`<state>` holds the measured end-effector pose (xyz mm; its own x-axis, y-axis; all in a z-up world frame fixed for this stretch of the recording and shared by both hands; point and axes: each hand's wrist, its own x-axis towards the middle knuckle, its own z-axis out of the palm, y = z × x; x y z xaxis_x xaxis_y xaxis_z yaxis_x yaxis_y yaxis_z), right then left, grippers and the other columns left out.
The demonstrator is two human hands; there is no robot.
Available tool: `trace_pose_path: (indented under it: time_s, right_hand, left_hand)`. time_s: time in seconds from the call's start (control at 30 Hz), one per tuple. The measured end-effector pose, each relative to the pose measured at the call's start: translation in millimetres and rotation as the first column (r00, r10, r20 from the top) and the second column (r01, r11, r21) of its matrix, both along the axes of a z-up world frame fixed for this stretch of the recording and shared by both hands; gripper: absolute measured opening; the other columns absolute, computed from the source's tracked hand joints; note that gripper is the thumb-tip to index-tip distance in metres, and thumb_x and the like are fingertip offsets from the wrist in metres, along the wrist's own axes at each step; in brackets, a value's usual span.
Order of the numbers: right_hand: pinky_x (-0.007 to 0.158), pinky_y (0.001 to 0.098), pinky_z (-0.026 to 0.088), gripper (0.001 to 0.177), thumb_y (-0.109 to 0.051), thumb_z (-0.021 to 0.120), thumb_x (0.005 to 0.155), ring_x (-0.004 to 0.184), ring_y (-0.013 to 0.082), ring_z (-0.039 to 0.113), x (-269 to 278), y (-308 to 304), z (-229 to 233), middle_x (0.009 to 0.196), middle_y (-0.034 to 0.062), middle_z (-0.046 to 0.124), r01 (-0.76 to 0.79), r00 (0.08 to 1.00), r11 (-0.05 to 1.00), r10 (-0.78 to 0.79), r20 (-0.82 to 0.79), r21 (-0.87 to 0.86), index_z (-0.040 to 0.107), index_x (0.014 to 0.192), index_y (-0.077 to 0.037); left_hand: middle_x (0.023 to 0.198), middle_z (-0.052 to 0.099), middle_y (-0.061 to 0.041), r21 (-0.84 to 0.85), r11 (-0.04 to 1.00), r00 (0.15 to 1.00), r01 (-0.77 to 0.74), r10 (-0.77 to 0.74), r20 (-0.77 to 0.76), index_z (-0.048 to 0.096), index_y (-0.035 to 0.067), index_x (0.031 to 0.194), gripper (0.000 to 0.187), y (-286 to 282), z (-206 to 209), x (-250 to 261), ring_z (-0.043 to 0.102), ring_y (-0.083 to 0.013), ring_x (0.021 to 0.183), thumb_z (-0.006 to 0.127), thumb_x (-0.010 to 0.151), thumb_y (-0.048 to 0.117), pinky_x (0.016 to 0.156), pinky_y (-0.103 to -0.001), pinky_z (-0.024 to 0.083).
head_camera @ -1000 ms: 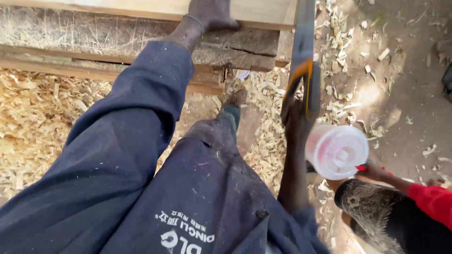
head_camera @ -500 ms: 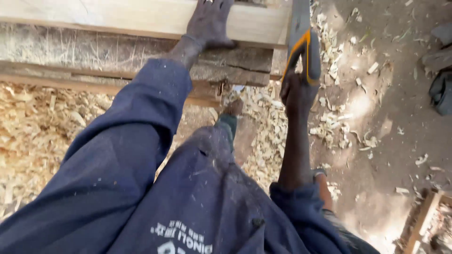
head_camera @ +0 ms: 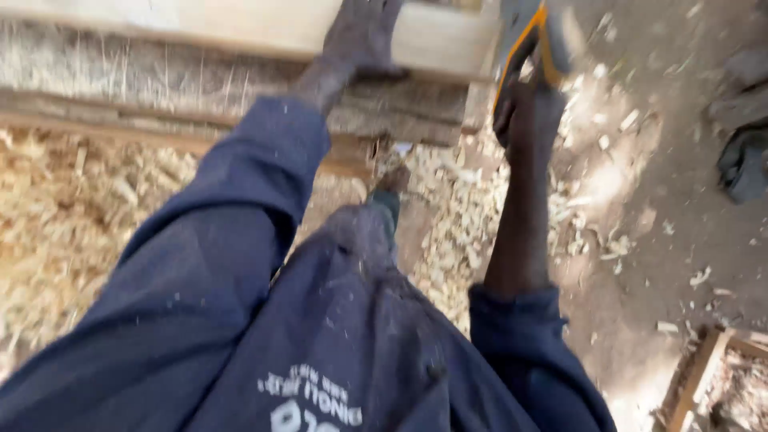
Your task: Measuring, marking, sawing, and chiseling a wooden plank in a workshop environment.
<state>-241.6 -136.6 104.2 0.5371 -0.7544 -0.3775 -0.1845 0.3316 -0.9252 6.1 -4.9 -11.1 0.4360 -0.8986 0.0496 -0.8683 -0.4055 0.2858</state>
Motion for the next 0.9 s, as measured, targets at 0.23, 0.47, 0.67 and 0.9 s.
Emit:
trace_pose_path:
  time_s: [0.23, 0.47, 0.67, 0.9]
  right_hand:
    - [0.040, 0.0248, 0.019, 0.027, -0.008, 0.050, 0.078, 0.039, 0.0095, 0.030, -153, 86, 3, 0.045, 0.0000, 0.036, 0.049, 0.984, 0.997, -0.057, -0.170, -0.051, 0.041, 0.053, -0.013]
    - [0.043, 0.0274, 0.037, 0.057, -0.065, 0.052, 0.097, 0.039, 0.0099, 0.051, 15, -45, -17, 0.046, -0.0017, 0.050, -0.124, 0.854, 0.985, 0.045, -0.518, -0.118, 0.056, 0.066, -0.017]
    - [0.085, 0.0212, 0.048, 0.034, -0.025, 0.038, 0.117, 0.044, 0.0049, 0.032, -42, 38, 58, 0.057, -0.0051, 0.037, -0.242, 0.895, 0.891, 0.357, 0.266, -0.384, 0.051, 0.088, -0.017]
    - [0.039, 0.0286, 0.022, 0.016, -0.015, 0.062, 0.097, 0.040, 0.0138, 0.038, -223, 104, -27, 0.051, 0.0070, 0.046, 0.071, 0.967, 0.994, -0.048, -0.249, 0.087, 0.058, 0.082, -0.009]
  left_hand:
    - [0.133, 0.053, -0.023, -0.028, 1.000, 0.992, 0.011, -0.007, 0.124, 0.052, 0.006, 0.134, 0.098, -3, -1, 7, 0.058, -0.0417, 0.110, 0.088, 0.066, 0.067, 0.092, -0.054, 0.045]
    - [0.160, 0.029, -0.026, 0.082, 0.997, 0.994, 0.005, -0.015, 0.113, 0.037, 0.000, 0.154, 0.120, 0, -9, 2, 0.041, -0.0465, 0.135, 0.088, 0.071, 0.071, 0.111, -0.056, 0.032]
    - [0.137, 0.056, -0.019, -0.059, 0.998, 0.992, 0.023, -0.016, 0.125, 0.044, 0.002, 0.144, 0.109, 4, 10, -5, 0.053, -0.0369, 0.121, 0.091, 0.072, 0.069, 0.104, -0.050, 0.040]
    - [0.157, 0.034, -0.028, 0.024, 0.999, 0.998, 0.036, -0.037, 0.051, 0.042, 0.002, 0.144, 0.109, 4, 5, -8, 0.041, -0.0440, 0.136, 0.092, 0.071, 0.066, 0.114, -0.059, 0.032]
